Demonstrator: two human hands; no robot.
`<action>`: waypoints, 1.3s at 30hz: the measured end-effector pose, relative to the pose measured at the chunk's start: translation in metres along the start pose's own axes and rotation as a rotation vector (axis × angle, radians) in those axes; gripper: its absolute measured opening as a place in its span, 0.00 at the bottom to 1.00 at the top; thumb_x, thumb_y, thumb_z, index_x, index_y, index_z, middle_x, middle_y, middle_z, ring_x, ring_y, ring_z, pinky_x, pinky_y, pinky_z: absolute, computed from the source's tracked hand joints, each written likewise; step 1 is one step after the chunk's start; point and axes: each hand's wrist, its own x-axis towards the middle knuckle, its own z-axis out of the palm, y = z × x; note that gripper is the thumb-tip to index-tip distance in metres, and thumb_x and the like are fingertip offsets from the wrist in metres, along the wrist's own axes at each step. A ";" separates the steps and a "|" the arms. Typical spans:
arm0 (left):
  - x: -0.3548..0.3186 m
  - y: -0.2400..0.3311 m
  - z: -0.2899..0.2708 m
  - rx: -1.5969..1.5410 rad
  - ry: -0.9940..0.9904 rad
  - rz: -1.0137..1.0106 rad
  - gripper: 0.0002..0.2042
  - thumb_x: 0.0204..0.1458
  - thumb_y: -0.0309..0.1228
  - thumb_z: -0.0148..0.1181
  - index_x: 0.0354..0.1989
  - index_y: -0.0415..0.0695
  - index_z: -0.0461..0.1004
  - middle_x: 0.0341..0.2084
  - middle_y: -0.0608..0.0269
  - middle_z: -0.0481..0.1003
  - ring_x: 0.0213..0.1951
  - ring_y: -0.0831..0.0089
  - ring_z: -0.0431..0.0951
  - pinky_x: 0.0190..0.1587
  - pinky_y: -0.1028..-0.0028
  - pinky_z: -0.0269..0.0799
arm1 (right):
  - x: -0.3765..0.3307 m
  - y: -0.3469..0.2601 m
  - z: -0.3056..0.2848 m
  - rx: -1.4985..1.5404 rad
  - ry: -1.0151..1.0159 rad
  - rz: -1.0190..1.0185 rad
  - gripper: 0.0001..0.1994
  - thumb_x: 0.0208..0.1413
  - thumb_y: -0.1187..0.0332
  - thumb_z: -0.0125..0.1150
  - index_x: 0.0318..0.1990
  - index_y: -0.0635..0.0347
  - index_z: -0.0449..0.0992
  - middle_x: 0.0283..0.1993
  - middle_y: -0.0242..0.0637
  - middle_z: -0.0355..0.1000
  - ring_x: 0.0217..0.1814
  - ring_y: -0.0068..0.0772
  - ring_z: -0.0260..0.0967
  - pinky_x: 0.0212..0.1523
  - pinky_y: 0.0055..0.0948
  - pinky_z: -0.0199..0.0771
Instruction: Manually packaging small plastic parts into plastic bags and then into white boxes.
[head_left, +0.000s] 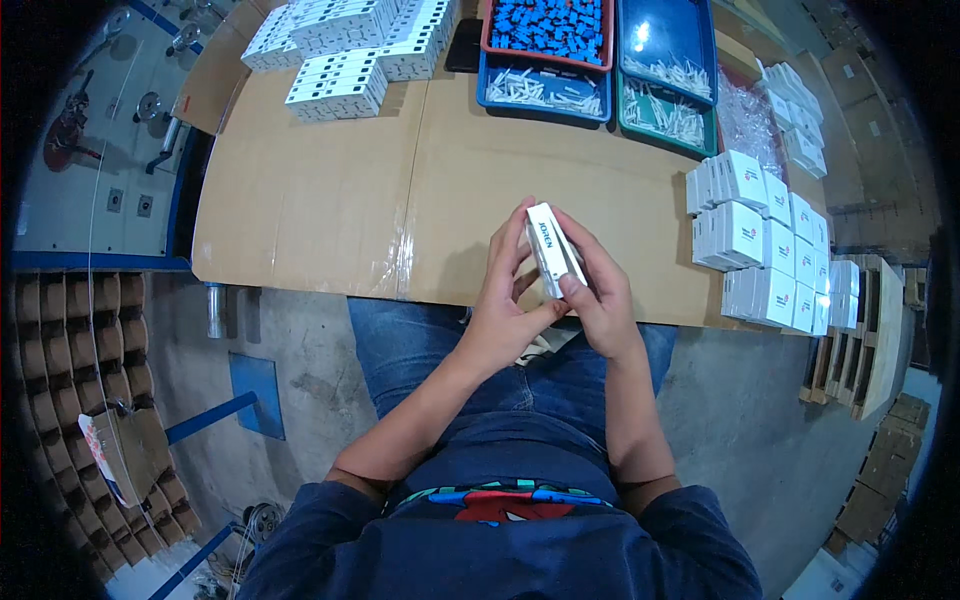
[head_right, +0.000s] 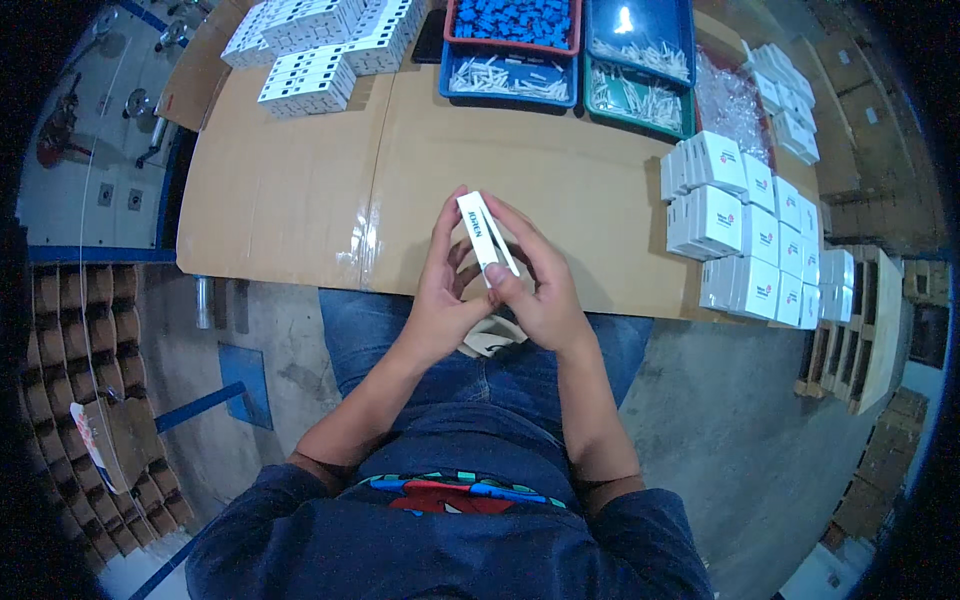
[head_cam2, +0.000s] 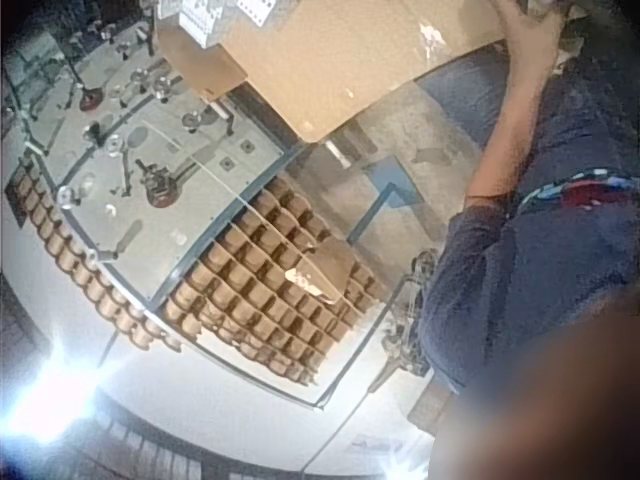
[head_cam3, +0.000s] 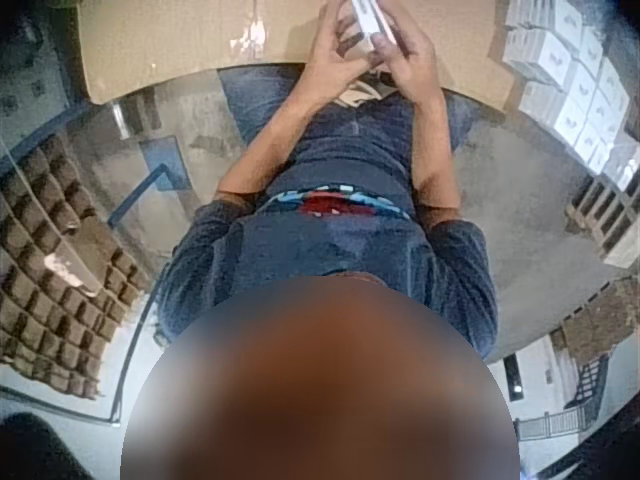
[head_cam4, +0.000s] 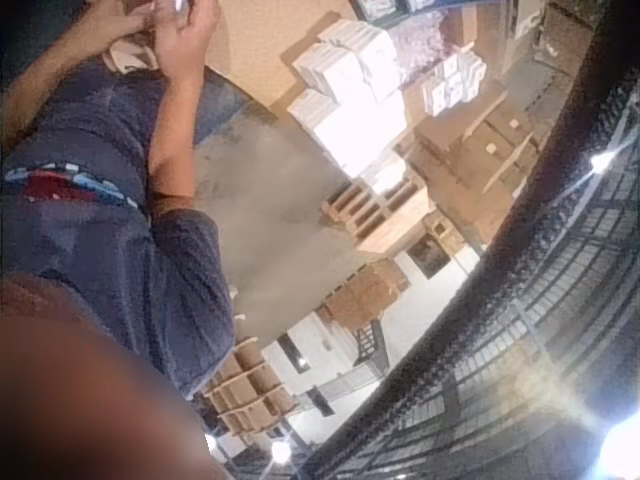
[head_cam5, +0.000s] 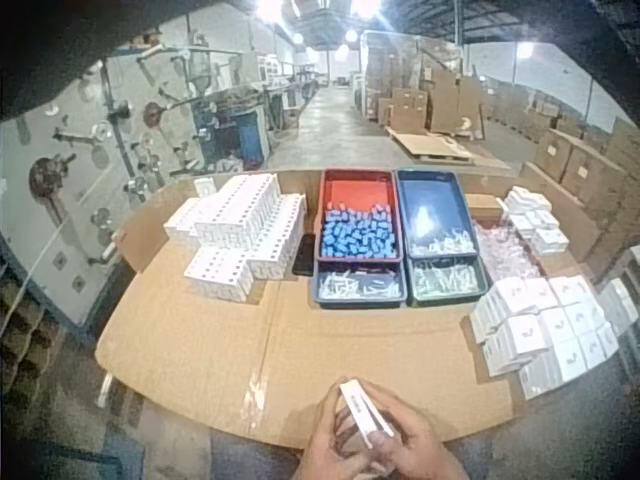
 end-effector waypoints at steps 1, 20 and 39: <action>0.002 0.005 0.000 0.012 -0.043 -0.035 0.50 0.48 0.23 0.69 0.77 0.53 0.42 0.73 0.62 0.49 0.73 0.60 0.55 0.70 0.58 0.60 | -0.001 0.005 -0.001 0.034 0.029 -0.005 0.31 0.63 0.62 0.58 0.71 0.64 0.62 0.73 0.48 0.59 0.74 0.43 0.60 0.71 0.42 0.61; -0.002 0.001 0.012 -0.120 0.277 0.142 0.30 0.63 0.33 0.61 0.70 0.39 0.57 0.59 0.56 0.67 0.58 0.72 0.69 0.62 0.71 0.64 | 0.006 0.008 0.023 -0.247 0.025 -0.335 0.23 0.68 0.66 0.48 0.64 0.73 0.69 0.68 0.59 0.66 0.73 0.56 0.62 0.72 0.46 0.58; -0.003 -0.001 0.014 -0.134 0.308 0.134 0.28 0.65 0.33 0.59 0.70 0.39 0.57 0.55 0.59 0.69 0.55 0.75 0.70 0.59 0.73 0.66 | 0.005 0.009 0.026 -0.209 0.040 -0.249 0.21 0.71 0.67 0.45 0.63 0.72 0.70 0.67 0.55 0.67 0.72 0.54 0.63 0.73 0.47 0.58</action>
